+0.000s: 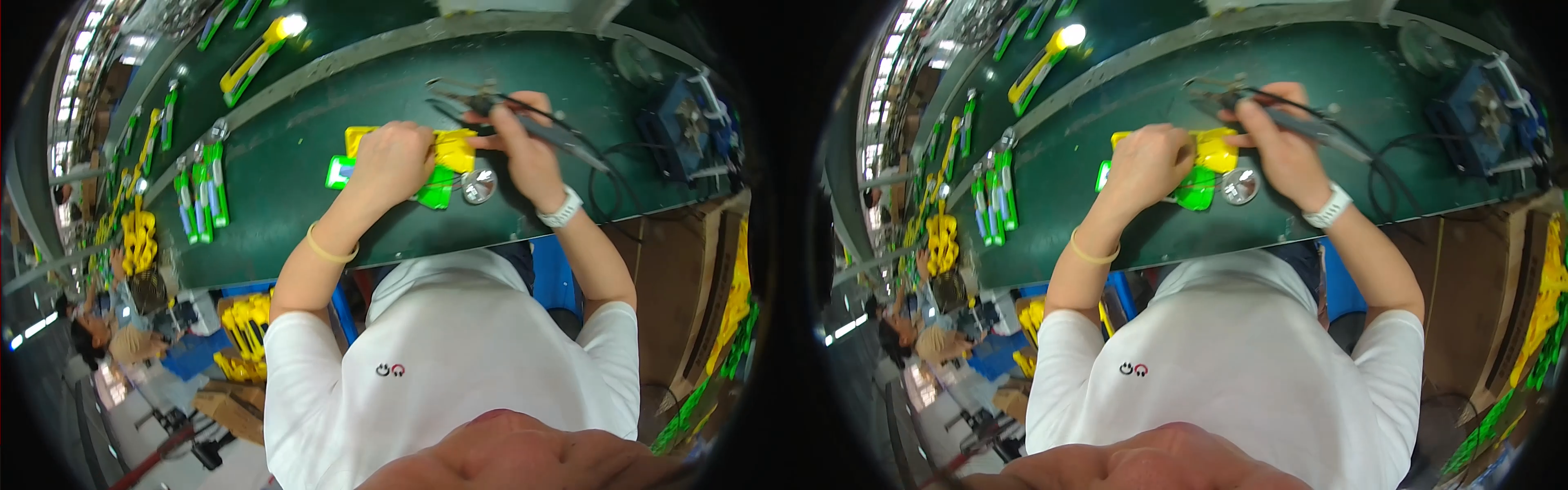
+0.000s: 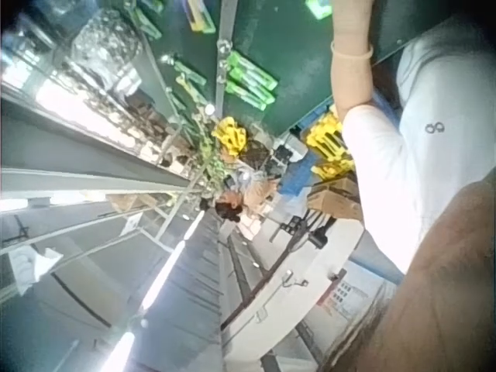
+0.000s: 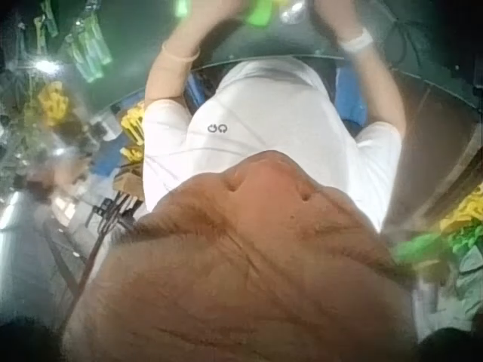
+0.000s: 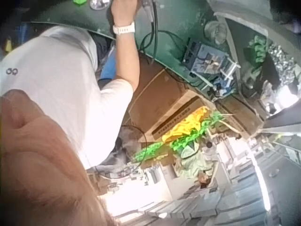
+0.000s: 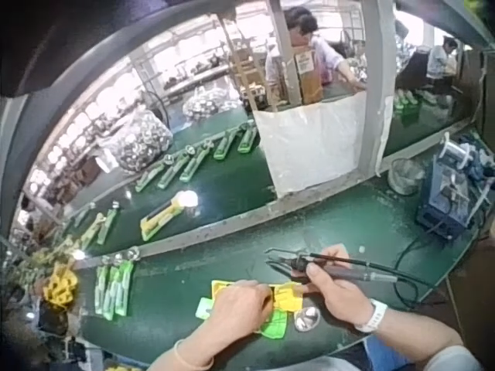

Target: Soldering and assembling electronic components into yellow flashlight casings on an assembly line.

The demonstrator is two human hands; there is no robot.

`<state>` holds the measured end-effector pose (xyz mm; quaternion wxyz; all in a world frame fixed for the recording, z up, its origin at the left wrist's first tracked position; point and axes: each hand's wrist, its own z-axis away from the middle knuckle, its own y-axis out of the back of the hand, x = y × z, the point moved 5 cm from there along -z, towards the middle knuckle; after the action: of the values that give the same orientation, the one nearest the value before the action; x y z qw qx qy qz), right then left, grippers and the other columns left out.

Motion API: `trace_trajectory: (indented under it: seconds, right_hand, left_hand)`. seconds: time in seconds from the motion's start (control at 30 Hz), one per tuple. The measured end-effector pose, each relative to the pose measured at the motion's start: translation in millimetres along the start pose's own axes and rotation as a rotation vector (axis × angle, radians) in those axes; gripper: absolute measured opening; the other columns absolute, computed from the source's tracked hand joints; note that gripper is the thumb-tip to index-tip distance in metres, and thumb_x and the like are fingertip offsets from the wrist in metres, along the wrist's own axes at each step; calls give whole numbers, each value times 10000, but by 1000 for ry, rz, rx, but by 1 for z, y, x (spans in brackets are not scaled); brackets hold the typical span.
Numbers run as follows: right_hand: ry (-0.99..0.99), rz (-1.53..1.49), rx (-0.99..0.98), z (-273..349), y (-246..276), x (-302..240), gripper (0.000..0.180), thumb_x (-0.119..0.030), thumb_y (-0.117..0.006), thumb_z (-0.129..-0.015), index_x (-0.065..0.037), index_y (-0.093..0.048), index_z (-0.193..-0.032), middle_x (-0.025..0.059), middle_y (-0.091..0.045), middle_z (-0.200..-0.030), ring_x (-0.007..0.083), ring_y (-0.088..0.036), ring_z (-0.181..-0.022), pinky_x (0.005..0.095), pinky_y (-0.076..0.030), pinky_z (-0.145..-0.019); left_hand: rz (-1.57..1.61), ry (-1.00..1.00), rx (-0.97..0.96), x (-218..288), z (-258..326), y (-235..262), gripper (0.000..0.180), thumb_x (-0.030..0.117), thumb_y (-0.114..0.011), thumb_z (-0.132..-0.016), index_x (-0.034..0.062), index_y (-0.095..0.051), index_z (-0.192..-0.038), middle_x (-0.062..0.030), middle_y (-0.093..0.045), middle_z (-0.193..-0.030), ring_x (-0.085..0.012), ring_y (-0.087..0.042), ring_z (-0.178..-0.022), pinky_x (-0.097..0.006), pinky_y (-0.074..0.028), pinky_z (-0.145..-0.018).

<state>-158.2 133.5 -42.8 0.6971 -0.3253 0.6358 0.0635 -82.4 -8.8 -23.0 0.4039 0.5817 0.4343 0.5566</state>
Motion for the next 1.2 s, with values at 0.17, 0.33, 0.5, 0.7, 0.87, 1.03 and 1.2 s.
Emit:
trace_trajectory:
  seconds: [0.17, 0.33, 0.5, 0.7, 0.87, 1.03, 1.2]
  right_hand:
    - [-70, -55, -72, 1, 0, 15, 231, -129, -502, -922, -35, -334, -1050, 117, -497, -986, 223, -640, -884, 294, -559, -698]
    - [-58, -45, -65, 9, 7, 15, 235, -130, -484, -930, -53, -312, -1070, 100, -458, -999, 235, -635, -896, 307, -568, -706]
    - [-33, -61, -54, 11, 10, 16, 211, -128, -481, -931, -57, -319, -1046, 103, -467, -985, 242, -637, -890, 318, -570, -704]
    - [-37, 9, -22, 12, 16, 17, 182, -142, -469, -936, -40, -342, -1016, 127, -492, -966, 246, -634, -903, 291, -564, -637]
    - [64, 126, 42, 12, 20, 6, 223, -132, -558, -899, -34, -387, -1003, 83, -565, -878, 144, -620, -819, 206, -447, -581]
    - [59, -6, 50, 19, 5, -3, 232, -71, -583, -865, -41, -383, -979, 78, -543, -779, 107, -536, -645, 219, -438, -596]
    - [51, 8, 3, 22, -8, -1, 217, -57, -565, -869, -42, -381, -983, 72, -538, -771, 98, -523, -607, 219, -434, -558]
  left_hand:
    - [2, 4, -13, 5, 5, 0, 86, 125, -600, -724, 40, -615, -716, -118, -594, -703, -300, -599, -709, -405, -480, -626]
    - [-15, -44, 21, 13, 8, -1, 62, 109, -622, -714, 48, -617, -724, -101, -597, -693, -278, -601, -695, -380, -483, -612]
    - [-14, -54, 146, 20, 15, 8, 112, 129, -680, -696, 55, -603, -729, -86, -583, -696, -266, -584, -665, -373, -474, -590]
    - [670, 422, 52, -19, 47, 22, 154, 86, -715, -731, 37, -582, -791, -39, -610, -754, -110, -579, -576, -257, -441, -498]
    - [1644, 484, 61, -22, 61, 16, 152, -41, -618, -801, -8, -535, -924, -103, -628, -822, -134, -618, -660, -226, -519, -581]
    - [1290, 363, 233, -43, 67, 12, 74, 3, -626, -809, 4, -581, -868, -64, -630, -804, -102, -579, -654, -234, -465, -572]
    - [355, 5, 356, -54, 47, 36, 97, 44, -659, -730, 37, -637, -824, -86, -565, -757, -261, -546, -728, -336, -448, -647]
